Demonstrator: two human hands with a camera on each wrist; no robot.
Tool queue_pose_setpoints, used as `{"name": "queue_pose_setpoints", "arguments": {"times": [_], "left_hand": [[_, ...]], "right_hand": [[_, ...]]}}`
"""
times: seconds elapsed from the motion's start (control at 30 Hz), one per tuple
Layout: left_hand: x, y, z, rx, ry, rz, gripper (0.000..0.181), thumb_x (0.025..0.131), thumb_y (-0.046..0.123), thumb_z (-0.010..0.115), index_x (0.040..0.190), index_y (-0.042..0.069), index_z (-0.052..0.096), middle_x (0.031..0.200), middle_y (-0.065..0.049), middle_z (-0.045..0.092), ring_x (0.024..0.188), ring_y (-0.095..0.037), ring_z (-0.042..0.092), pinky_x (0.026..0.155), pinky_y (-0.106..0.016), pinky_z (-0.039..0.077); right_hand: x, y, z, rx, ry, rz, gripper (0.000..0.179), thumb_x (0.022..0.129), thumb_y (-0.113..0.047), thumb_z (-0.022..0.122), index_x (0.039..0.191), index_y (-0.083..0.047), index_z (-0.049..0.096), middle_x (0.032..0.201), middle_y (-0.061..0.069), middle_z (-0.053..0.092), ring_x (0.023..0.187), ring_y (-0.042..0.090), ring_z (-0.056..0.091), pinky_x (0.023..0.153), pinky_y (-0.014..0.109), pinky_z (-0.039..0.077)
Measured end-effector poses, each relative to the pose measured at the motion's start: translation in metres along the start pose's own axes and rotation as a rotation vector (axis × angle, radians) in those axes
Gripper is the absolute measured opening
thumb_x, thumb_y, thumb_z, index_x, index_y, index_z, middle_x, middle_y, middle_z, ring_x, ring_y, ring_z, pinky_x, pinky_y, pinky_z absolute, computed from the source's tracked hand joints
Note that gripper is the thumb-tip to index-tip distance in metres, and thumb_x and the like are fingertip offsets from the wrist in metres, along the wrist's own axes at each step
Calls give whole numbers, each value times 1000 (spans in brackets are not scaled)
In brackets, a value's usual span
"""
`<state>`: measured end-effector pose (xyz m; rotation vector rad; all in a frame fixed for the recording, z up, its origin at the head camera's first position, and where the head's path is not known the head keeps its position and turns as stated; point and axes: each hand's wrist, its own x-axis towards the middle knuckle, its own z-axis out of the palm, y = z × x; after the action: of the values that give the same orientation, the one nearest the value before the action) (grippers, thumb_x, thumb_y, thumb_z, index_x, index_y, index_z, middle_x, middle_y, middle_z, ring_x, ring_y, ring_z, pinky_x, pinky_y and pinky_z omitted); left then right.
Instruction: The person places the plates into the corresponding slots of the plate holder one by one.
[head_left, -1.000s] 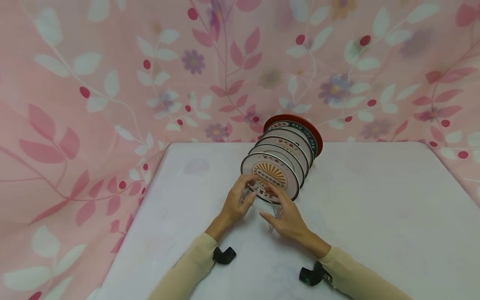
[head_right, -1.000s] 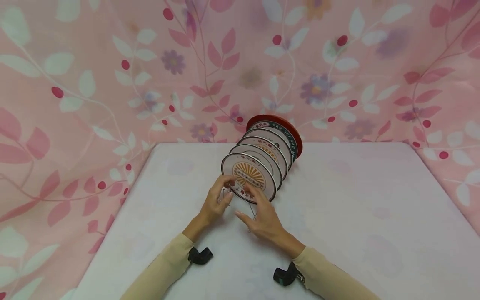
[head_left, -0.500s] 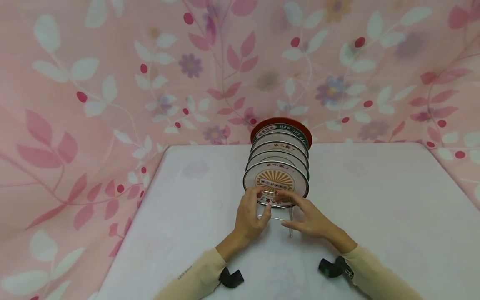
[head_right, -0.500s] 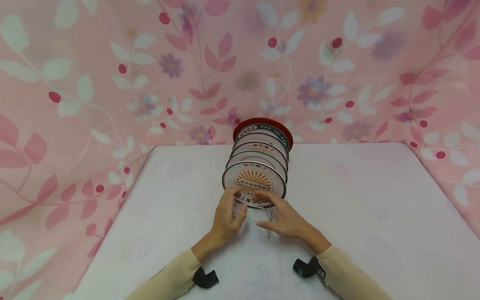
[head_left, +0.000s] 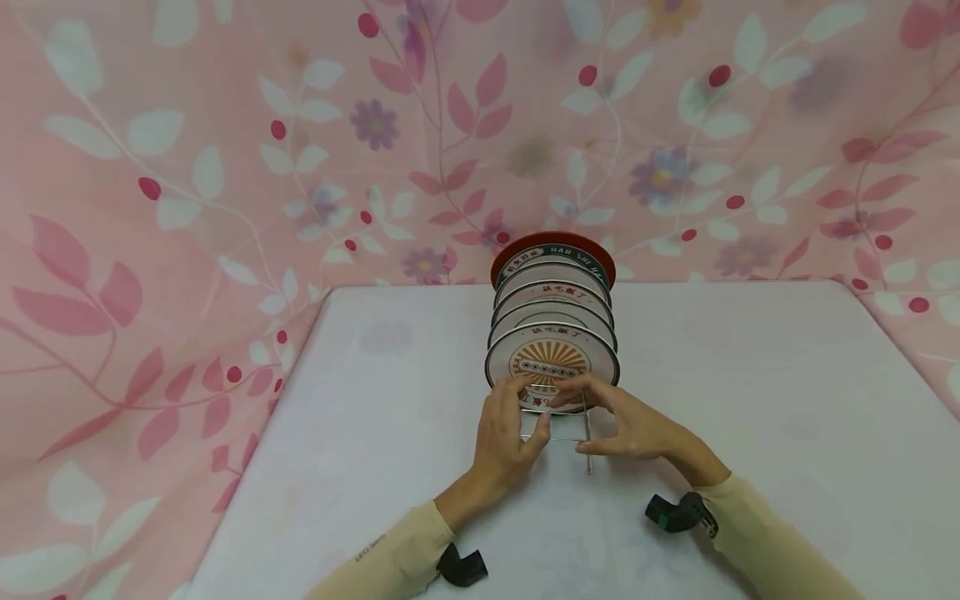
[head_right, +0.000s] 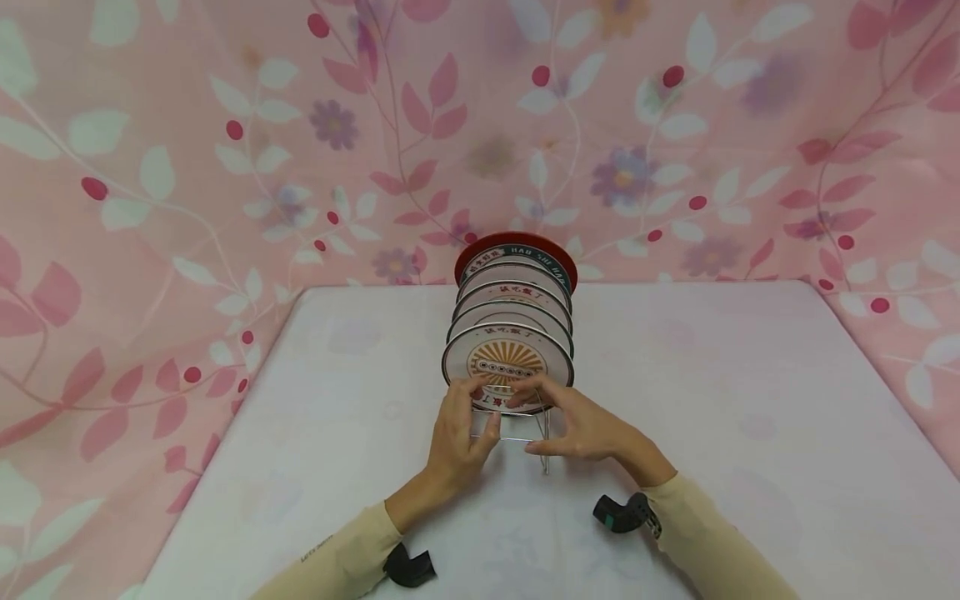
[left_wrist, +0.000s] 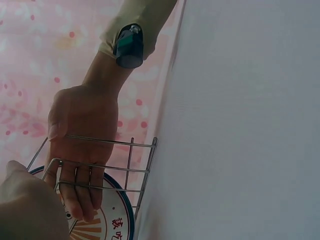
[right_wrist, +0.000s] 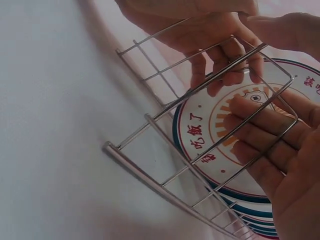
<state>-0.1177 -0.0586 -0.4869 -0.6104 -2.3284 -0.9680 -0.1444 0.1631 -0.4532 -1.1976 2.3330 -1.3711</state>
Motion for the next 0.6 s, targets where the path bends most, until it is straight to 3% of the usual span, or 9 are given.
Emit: {"name": "queue_pose_setpoints", "arguments": {"times": [0.23, 0.4, 0.6], "left_hand": [[-1, 7, 3, 30, 2, 9, 53, 94, 42, 46, 131, 3, 46, 104, -7, 55, 91, -18, 52, 78, -31, 42], [-2, 10, 4, 49, -5, 16, 63, 100, 57, 35, 132, 3, 44, 105, -8, 55, 93, -18, 52, 79, -31, 42], [-4, 14, 4, 49, -14, 18, 75, 98, 66, 28, 135, 3, 41, 109, -10, 54, 94, -20, 52, 80, -33, 43]], "right_hand": [[-3, -3, -8, 53, -51, 30, 78, 79, -7, 80, 143, -3, 36, 131, 11, 58, 123, 29, 55, 101, 60, 40], [-4, -4, -11, 75, -71, 31, 78, 79, -6, 79, 144, -3, 35, 132, 13, 57, 124, 32, 55, 101, 59, 41], [-6, -4, -14, 62, -91, 34, 78, 81, -8, 78, 144, -4, 34, 135, 9, 55, 126, 27, 53, 106, 51, 40]]}}
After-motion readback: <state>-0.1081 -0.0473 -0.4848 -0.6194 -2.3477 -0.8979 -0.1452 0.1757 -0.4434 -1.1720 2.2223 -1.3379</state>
